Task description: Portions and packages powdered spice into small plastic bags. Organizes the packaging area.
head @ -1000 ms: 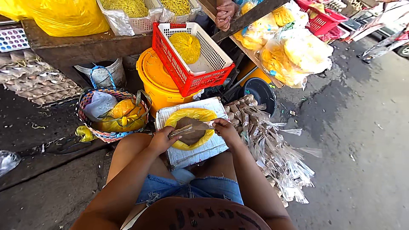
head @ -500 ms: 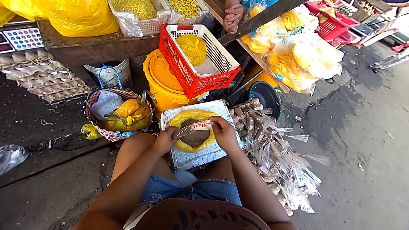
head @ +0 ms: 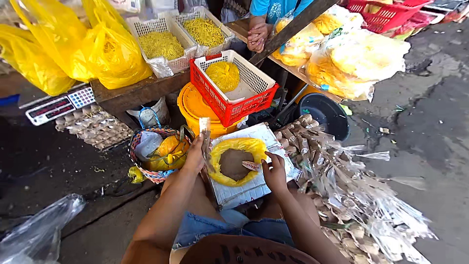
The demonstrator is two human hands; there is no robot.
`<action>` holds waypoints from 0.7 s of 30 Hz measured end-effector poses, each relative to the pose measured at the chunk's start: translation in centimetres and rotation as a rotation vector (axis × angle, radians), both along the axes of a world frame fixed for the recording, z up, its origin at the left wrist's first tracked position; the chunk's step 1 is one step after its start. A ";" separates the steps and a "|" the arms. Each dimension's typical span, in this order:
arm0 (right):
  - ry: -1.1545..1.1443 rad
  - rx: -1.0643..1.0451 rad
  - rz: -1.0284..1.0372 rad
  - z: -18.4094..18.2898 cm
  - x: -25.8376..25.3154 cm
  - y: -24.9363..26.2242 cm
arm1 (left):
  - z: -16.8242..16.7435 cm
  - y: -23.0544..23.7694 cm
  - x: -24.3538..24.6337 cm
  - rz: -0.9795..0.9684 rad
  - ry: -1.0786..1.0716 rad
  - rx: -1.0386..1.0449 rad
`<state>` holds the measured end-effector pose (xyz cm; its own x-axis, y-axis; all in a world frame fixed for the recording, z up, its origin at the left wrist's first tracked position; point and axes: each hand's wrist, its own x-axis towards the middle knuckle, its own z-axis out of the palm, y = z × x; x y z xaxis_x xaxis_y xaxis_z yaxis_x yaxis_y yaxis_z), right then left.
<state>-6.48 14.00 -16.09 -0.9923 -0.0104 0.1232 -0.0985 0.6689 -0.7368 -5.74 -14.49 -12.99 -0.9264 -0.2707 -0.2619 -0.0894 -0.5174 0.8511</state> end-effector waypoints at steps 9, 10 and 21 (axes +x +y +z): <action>0.070 -0.161 0.367 -5.3 8.2 -0.7 | 6.2 -0.6 -4.2 0.169 0.229 -0.100; 0.060 -0.152 0.403 -5.7 8.3 -0.5 | 6.0 -0.6 -4.3 0.168 0.215 -0.161; 0.021 -0.171 0.313 -6.4 5.8 0.7 | 6.5 -0.3 -3.2 0.058 0.306 -0.828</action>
<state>-0.70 14.74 -22.45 -0.9415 -0.2914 0.1694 -0.2954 0.4713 -0.8311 -8.91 -14.76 -6.47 -0.9027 -0.3118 0.2966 0.2113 0.2792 0.9367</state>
